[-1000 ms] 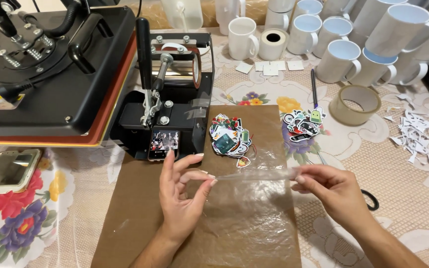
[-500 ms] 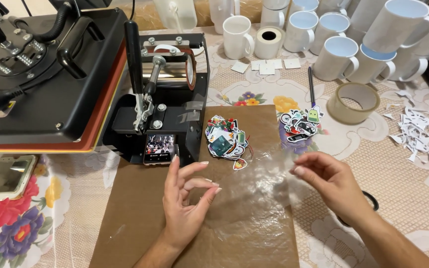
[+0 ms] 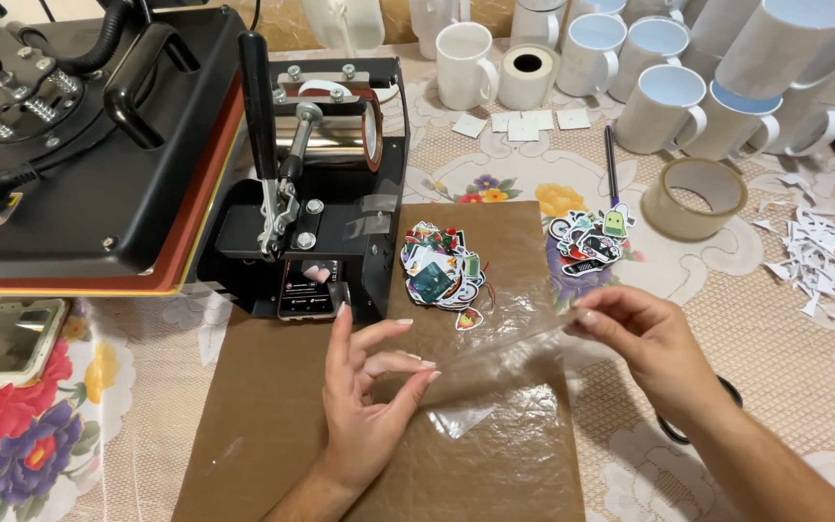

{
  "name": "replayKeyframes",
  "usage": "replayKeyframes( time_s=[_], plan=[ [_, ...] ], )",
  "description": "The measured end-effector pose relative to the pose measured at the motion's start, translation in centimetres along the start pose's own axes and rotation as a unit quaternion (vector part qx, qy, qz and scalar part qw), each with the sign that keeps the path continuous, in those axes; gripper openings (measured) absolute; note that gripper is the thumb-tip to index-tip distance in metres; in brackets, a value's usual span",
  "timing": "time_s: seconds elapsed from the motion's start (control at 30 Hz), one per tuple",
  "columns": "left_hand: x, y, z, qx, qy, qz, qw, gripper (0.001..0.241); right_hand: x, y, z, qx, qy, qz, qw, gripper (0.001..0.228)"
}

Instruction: Applying small pieces of double-sided adhesive tape to the back of printed stickers using scissors.

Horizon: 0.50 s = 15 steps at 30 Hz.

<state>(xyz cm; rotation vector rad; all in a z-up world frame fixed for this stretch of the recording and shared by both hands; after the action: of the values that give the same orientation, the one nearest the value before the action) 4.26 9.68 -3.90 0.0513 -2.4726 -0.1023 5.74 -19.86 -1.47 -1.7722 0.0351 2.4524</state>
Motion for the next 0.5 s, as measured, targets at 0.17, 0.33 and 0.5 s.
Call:
replayKeyframes(
  time_s=[0.17,0.33,0.5],
  plan=[
    [0.4,-0.5,0.3,-0.028,-0.042,0.053,0.997,0.101,-4.9,1.0,-3.0,0.111,0.124,0.352,0.921,0.022],
    [0.3,-0.3,0.0,0.019,-0.075,-0.019,0.997,0.090,-10.3,1.5,-12.6,0.114,0.167,0.528,0.825,0.023],
    [0.2,-0.1,0.1,0.046,-0.065,-0.033,0.996,0.085,-7.9,-1.4,-17.8,0.222,0.308,0.661,0.647,0.037]
  ],
)
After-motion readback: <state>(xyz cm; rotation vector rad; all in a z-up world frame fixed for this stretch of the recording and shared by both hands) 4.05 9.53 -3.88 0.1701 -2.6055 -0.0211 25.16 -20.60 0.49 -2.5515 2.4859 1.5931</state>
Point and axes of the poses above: each hand's wrist, its own z-axis away from the middle knuckle, its own y-axis out of the back of the hand, x = y × z, the point moved 1 cm from there along -z, towards the middle knuckle, and after that the axes turned 14 degrees about -y, right-handed, at the moved point
